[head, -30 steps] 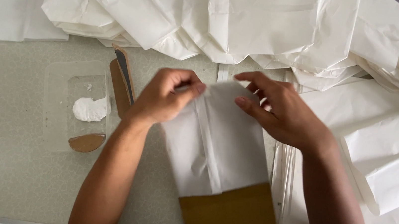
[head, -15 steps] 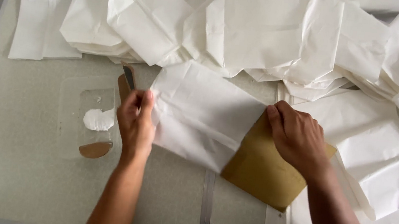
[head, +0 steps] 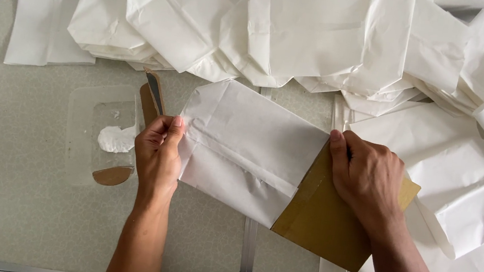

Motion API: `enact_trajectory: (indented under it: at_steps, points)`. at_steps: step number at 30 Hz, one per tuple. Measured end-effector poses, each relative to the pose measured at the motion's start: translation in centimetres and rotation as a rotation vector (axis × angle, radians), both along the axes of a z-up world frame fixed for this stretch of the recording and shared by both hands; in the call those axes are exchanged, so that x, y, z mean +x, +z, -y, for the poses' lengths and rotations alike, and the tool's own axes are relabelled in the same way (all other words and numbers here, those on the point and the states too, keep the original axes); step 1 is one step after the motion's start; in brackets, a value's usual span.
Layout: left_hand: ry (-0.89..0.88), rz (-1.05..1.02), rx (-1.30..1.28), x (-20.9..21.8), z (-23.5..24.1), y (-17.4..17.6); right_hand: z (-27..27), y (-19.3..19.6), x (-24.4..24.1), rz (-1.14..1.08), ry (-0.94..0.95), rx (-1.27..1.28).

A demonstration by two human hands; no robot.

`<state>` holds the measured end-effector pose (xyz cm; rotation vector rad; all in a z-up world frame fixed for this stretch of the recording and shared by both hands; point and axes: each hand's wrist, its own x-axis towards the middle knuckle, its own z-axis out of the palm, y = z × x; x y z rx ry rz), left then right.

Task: Assembling paper bags by folding paper and applying glue with a cardboard applicator.

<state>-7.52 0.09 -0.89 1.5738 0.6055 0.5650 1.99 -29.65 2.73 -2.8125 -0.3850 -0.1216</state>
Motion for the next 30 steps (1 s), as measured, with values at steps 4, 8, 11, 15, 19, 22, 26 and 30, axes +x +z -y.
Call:
enact_trajectory:
  at_steps: [4, 8, 11, 15, 19, 22, 26, 30]
  points:
    - [0.001, 0.012, 0.002, 0.5, -0.3, -0.8, -0.1, 0.4, 0.0, 0.011, 0.007, 0.037]
    - [0.001, 0.026, 0.007, 0.4, -0.1, -0.2, 0.0, -0.1, 0.1, -0.006, 0.001, 0.022]
    - [-0.087, 0.013, 0.011, -0.1, -0.4, 0.7, 0.2, 0.2, 0.7, -0.025, -0.013, -0.010]
    - [-0.572, -0.139, -0.136, -0.9, -1.8, 0.3, 1.1, 1.2, 2.1, -0.063, -0.009, -0.099]
    - [-0.634, -0.179, -0.248, -1.1, -1.3, -3.1, 1.8, 0.8, 3.7, 0.068, 0.119, -0.071]
    - [-0.546, 0.001, -0.364, -0.9, -0.7, -4.1, 0.9, 1.5, 3.4, 0.315, 0.287, 0.020]
    - [-0.303, 0.117, -0.645, -1.2, -0.1, -5.3, 0.0, -0.4, 1.6, 0.693, 0.277, 0.217]
    - [-0.155, 0.183, -0.887, -1.4, 1.1, -5.6, -2.9, -3.0, -0.8, 0.548, 0.169, 0.858]
